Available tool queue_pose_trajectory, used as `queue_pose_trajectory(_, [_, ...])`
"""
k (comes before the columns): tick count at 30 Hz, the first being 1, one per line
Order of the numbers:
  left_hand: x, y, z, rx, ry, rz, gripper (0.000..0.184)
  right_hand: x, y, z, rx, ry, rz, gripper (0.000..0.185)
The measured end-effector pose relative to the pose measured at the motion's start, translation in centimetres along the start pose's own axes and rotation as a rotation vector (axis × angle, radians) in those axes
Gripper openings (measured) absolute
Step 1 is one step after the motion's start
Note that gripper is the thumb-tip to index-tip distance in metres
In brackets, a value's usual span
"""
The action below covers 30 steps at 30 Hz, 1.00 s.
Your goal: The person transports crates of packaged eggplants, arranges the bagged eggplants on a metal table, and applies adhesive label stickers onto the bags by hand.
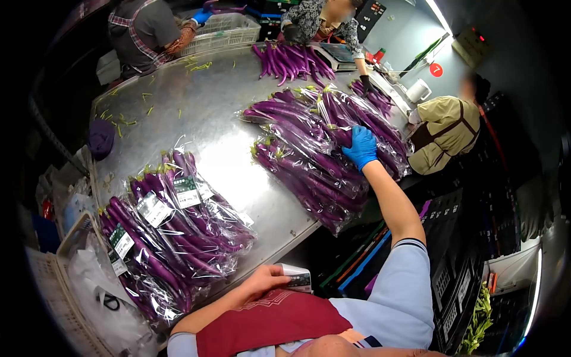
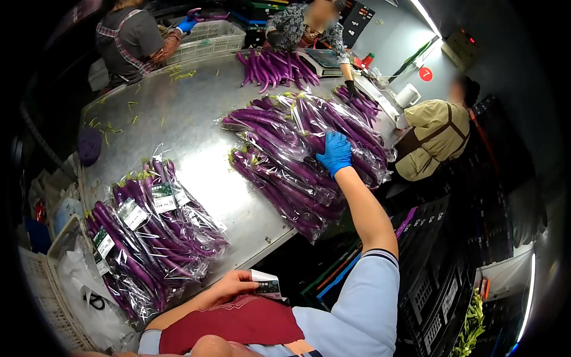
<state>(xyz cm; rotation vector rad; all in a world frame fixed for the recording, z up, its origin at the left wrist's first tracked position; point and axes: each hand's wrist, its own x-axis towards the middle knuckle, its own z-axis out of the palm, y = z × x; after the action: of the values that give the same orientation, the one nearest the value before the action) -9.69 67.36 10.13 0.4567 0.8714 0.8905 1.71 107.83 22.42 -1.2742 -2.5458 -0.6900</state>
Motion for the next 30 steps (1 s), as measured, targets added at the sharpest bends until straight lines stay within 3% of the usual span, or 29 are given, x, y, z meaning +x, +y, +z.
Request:
queue_pose_trajectory(4, [-0.1,0.9,0.4,-0.021,-0.037,0.066,0.023,0.5,-0.5,-5.7,0.079,0.017,0.02,0.072])
queue_pose_trajectory(7, [-0.9,2.5,1.2,-0.105,-0.099,0.206,0.024,2.1,-1.7,-9.8,0.669,0.091,-0.283,0.075])
queue_pose_trajectory(8, [-0.3,2.0,1.2,-0.147,-0.119,0.245,0.024,2.0,-3.9,-12.4,0.687,0.021,-0.29,0.074])
queue_pose_trajectory(10, [0.5,1.7,1.5,-0.265,-0.215,0.241,0.025,0.9,-9.9,-14.4,1.251,-0.258,-0.287,0.075])
queue_pose_trajectory(12, [0.5,2.1,2.1,-0.291,-0.265,0.248,0.025,-0.1,-15.8,-12.7,1.37,-0.362,-0.35,0.077])
queue_pose_trajectory(14, [0.4,2.2,2.4,-0.226,-0.294,0.289,0.025,-1.9,-20.9,-7.7,0.866,-0.351,-0.293,0.077])
queue_pose_trajectory(16, [0.2,2.1,2.4,-0.185,-0.276,0.274,0.024,-3.3,-25.2,-4.8,0.779,-0.583,-0.266,0.069])
queue_pose_trajectory(18, [0.0,2.0,2.4,-0.161,-0.236,0.284,0.023,-5.9,-28.5,6.1,1.004,-0.631,-0.323,0.069])
queue_pose_trajectory(19, [-0.2,1.9,2.2,-0.209,-0.235,0.298,0.027,-6.7,-29.1,9.8,1.138,-0.501,-0.419,0.076])
queue_pose_trajectory(20, [-0.7,2.5,2.2,-0.261,-0.183,0.271,0.026,-6.7,-28.0,8.9,1.067,-0.586,-0.467,0.074])
queue_pose_trajectory(22, [-0.7,2.5,1.7,-0.347,-0.13,0.31,0.025,-6.9,-24.2,1.2,0.983,-0.313,-0.554,0.066])
queue_pose_trajectory(23, [-1.3,3.4,1.7,-0.437,-0.106,0.227,0.024,-7.0,-22.3,-3.5,1.14,-0.667,-0.549,0.063])
queue_pose_trajectory(25, [-0.7,3.3,1.2,-0.317,-0.03,0.309,0.023,-8.5,-19.2,-8.2,1.311,-1.239,-0.611,0.059])
queue_pose_trajectory(26, [-1.0,4.1,1.5,-0.33,0.019,0.294,0.022,-9.5,-17.8,-9.0,1.341,-1.453,-0.686,0.059])
queue_pose_trajectory(27, [-1.1,4.4,1.3,-0.301,0.014,0.264,0.021,-9.7,-16.5,-10.0,1.168,-1.607,-0.748,0.058])
queue_pose_trajectory(30, [-0.5,3.9,0.8,-0.369,-0.072,0.173,0.025,-9.4,-14.0,-9.6,1.073,-1.506,-0.686,0.031])
